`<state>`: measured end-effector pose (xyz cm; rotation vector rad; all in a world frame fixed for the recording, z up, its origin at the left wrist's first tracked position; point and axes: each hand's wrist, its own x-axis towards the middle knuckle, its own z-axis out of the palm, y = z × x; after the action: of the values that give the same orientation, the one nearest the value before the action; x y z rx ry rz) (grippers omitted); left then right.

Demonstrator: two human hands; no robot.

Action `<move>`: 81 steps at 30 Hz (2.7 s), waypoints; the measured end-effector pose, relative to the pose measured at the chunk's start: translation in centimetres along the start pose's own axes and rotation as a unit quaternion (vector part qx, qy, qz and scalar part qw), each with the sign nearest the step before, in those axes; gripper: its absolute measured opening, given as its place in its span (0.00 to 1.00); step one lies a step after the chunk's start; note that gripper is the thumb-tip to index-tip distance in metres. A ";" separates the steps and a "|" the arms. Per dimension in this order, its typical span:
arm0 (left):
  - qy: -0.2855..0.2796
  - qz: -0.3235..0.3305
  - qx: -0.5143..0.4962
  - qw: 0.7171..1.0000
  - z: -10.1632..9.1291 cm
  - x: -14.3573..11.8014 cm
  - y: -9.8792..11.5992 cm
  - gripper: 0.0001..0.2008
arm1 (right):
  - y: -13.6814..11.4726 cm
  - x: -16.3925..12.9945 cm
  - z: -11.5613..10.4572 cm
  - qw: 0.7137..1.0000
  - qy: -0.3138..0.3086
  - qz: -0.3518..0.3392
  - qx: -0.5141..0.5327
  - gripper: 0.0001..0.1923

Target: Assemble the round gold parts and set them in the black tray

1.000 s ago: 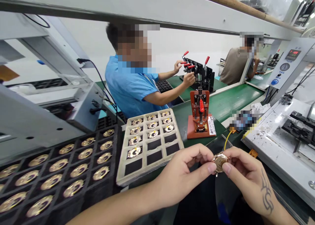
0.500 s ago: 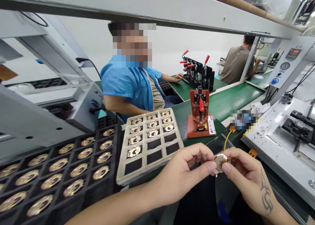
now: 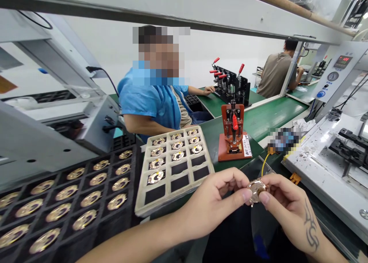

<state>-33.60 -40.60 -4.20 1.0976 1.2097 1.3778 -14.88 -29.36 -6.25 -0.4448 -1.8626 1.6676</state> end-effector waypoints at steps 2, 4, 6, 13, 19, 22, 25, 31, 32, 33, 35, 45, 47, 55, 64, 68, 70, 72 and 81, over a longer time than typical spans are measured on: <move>0.002 0.005 0.010 1.000 0.1 -0.1 0.1 0.11 | 0.0 0.0 -0.1 1.000 -0.010 0.003 -0.001 0.06; 0.003 0.006 0.015 1.000 0.1 -0.1 0.2 0.11 | 0.0 0.0 -0.1 1.000 -0.013 0.004 -0.002 0.06; 0.004 0.004 0.016 1.000 0.1 -0.2 0.2 0.11 | 0.0 0.0 0.0 1.000 -0.005 0.004 -0.002 0.06; 0.009 -0.002 0.014 1.000 0.1 0.0 0.1 0.10 | 0.0 -0.2 0.0 1.000 -0.006 0.004 -0.012 0.08; 0.007 0.000 0.014 1.000 0.0 0.1 -0.2 0.11 | 0.0 -0.3 0.0 1.000 -0.004 -0.004 -0.014 0.08; 0.003 0.001 0.012 1.000 -0.1 0.0 -0.3 0.09 | 0.0 -0.3 0.1 1.000 -0.003 -0.007 -0.009 0.07; 0.004 0.002 0.012 1.000 -0.1 0.0 -0.3 0.09 | 0.0 -0.3 0.1 1.000 -0.001 -0.014 0.001 0.06; 0.005 0.007 0.026 1.000 -0.1 0.1 -0.1 0.08 | 0.1 -0.3 0.1 1.000 0.005 -0.021 -0.007 0.04; 0.005 0.008 0.030 0.999 0.0 0.1 -0.1 0.08 | 0.1 -0.3 0.0 1.000 0.004 -0.021 -0.009 0.04; 0.007 0.010 0.034 0.999 0.0 0.1 -0.1 0.08 | 0.2 -0.3 0.0 1.000 0.000 -0.021 -0.011 0.05; 0.009 0.012 0.039 0.999 0.0 0.0 -0.1 0.08 | 0.3 -0.4 -0.1 1.000 -0.006 -0.018 -0.014 0.05; -0.001 0.015 0.040 0.999 -0.1 0.1 -0.3 0.06 | 0.2 -0.3 -0.2 0.999 -0.005 -0.039 -0.018 0.08; 0.000 0.016 0.041 0.999 -0.1 0.1 -0.3 0.06 | 0.3 -0.4 -0.2 0.999 -0.002 -0.040 -0.028 0.07; -0.003 0.016 0.042 0.999 -0.1 0.0 -0.3 0.06 | 0.3 -0.7 -0.3 0.998 -0.002 -0.034 -0.057 0.06; -0.006 0.003 -0.009 1.000 0.2 0.2 -1.0 0.14 | 0.1 -0.6 -0.3 0.999 0.004 -0.040 -0.034 0.07; -0.007 -0.011 -0.032 0.999 0.3 0.3 -1.1 0.17 | -0.4 -0.6 -0.4 0.999 -0.002 -0.030 -0.015 0.06; -0.013 -0.011 -0.034 0.999 0.4 0.2 -1.0 0.17 | -0.5 -0.7 -0.6 1.000 -0.011 -0.019 -0.010 0.07; -0.020 -0.012 -0.033 0.999 0.5 0.2 -1.0 0.17 | -0.4 -0.8 -0.8 1.000 -0.013 -0.003 -0.001 0.07; -0.047 -0.016 0.017 0.999 0.9 0.4 -1.5 0.10 | 0.9 -2.4 -1.4 0.998 0.035 0.036 0.023 0.07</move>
<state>-32.60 -40.02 -5.57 1.1492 1.1809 1.2727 -12.29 -29.64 -7.57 -0.5505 -1.7729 1.7161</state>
